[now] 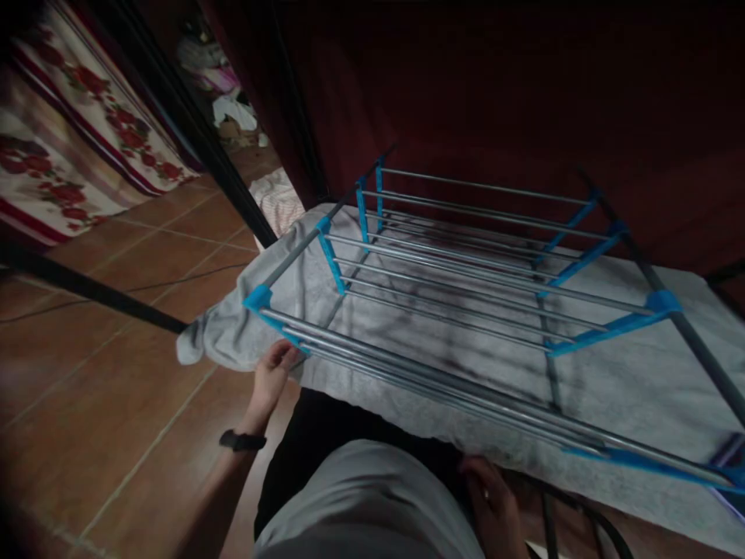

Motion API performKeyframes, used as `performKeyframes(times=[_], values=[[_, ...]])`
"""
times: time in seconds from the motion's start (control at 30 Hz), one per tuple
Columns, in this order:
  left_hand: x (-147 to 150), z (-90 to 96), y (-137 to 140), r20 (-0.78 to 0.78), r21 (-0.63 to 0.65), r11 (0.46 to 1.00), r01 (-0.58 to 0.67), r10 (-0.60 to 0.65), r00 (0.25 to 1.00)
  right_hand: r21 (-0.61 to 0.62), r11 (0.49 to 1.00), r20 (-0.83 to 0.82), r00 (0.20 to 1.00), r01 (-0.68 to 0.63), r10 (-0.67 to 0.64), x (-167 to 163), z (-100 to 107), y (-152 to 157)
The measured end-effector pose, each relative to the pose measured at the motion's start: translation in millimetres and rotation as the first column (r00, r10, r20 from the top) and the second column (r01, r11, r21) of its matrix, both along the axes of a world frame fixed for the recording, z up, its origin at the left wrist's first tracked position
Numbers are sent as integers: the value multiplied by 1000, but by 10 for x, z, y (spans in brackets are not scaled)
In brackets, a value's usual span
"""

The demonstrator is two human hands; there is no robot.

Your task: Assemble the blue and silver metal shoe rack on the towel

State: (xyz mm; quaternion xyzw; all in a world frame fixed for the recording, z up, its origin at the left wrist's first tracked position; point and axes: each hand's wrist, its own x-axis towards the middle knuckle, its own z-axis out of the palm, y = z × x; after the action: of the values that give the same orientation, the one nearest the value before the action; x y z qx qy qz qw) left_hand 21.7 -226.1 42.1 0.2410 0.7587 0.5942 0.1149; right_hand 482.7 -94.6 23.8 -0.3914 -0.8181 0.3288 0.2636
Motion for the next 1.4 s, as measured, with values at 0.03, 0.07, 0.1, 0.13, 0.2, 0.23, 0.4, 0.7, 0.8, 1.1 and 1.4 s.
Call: performKeyframes(times=[0.03, 0.07, 0.1, 0.13, 0.2, 0.23, 0.4, 0.7, 0.8, 1.1, 1.4], values=[[67, -1, 15, -80, -20, 1000, -1, 0, 997, 5, 993, 12, 993, -122, 122, -226, 119, -33], [125, 8, 28, -156, -44, 999, 2, -9, 988, 11, 976, 28, 976, -218, 218, -432, 232, -41], [173, 26, 35, -226, -71, 997, 9, -25, 974, 55, 950, 37, 952, -307, 305, -619, 334, -28], [211, 51, 38, -287, -102, 995, 21, -49, 957, 117, 920, 74, 927, -373, 367, -791, 421, -2], [256, 108, 26, -393, -172, 984, 38, -104, 914, 269, 849, 152, 891, -454, 429, -1099, 544, 58], [265, 134, 15, -443, -211, 977, 37, -129, 887, 325, 808, 203, 870, -492, 449, -1241, 581, 80], [246, 170, -40, -665, -444, 891, -93, -258, 700, 456, 701, 357, 834, -549, 421, -1798, 623, 49], [127, 162, -75, -688, -676, 704, -216, -499, 527, 451, 730, 511, 819, -514, 260, -2171, 738, 69], [85, 202, -89, -683, -699, 682, -215, -548, 483, 404, 730, 597, 764, -552, 247, -2292, 818, 86], [1, 317, -118, -689, -716, 666, -211, -624, 370, 254, 740, 656, 673, -623, 341, -2674, 994, 102], [-12, 341, -111, -672, -696, 711, -100, -596, 440, 189, 730, 595, 668, -656, 446, -2948, 987, 78]])
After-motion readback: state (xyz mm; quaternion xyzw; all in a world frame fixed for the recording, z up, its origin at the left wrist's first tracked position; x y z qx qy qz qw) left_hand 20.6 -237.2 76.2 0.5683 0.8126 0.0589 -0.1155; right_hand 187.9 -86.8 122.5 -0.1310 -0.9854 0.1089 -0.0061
